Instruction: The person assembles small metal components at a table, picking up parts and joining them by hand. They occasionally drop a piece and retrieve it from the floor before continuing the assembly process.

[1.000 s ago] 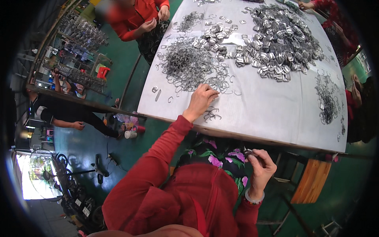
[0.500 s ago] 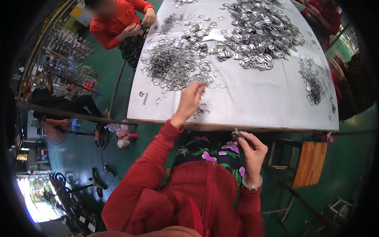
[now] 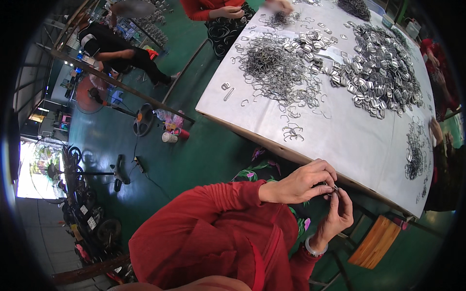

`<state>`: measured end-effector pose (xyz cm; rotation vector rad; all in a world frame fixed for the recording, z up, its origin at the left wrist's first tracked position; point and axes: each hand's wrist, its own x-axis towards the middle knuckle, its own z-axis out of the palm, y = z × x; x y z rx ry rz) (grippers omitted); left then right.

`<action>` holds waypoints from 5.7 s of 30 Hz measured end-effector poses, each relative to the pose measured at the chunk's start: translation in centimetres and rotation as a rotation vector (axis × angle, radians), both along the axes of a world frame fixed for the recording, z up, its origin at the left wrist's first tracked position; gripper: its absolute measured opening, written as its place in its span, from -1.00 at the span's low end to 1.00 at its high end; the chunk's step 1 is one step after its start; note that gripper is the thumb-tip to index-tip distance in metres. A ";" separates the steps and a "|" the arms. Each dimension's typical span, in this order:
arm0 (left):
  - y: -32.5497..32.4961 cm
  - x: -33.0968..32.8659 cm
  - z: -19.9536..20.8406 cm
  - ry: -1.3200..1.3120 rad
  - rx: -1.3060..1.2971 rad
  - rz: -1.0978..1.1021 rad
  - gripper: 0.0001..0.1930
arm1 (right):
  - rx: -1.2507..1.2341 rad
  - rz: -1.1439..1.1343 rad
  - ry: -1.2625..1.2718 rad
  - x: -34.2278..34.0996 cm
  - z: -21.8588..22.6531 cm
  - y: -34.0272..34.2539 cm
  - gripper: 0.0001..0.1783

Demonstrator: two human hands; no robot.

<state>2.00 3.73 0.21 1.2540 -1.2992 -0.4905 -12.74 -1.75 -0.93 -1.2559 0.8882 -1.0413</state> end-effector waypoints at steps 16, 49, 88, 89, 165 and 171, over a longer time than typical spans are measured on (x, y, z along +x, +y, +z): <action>-2.2 1.2 -1.1 0.154 0.116 -0.191 -0.85 | -0.076 0.037 0.153 -1.2 0.3 -6.7 -0.77; -2.5 -0.1 -2.2 0.012 0.170 -0.147 -0.83 | -0.127 0.217 0.197 -1.5 0.9 -4.5 -0.77; 3.6 20.9 -8.2 -0.651 0.821 0.528 -0.92 | 0.094 0.170 -0.196 -1.4 0.5 -2.8 -0.78; 4.4 20.7 -8.5 -0.681 0.755 0.548 -0.92 | 0.088 0.163 -0.195 -1.4 0.5 -2.7 -0.78; -3.8 2.6 -1.9 0.586 0.223 -0.257 -0.86 | -0.015 0.102 0.188 1.5 -8.6 -19.4 -0.66; -3.5 1.3 0.1 0.557 0.173 -0.303 -0.86 | 0.137 0.312 -1.068 -2.3 -10.7 -19.9 -0.78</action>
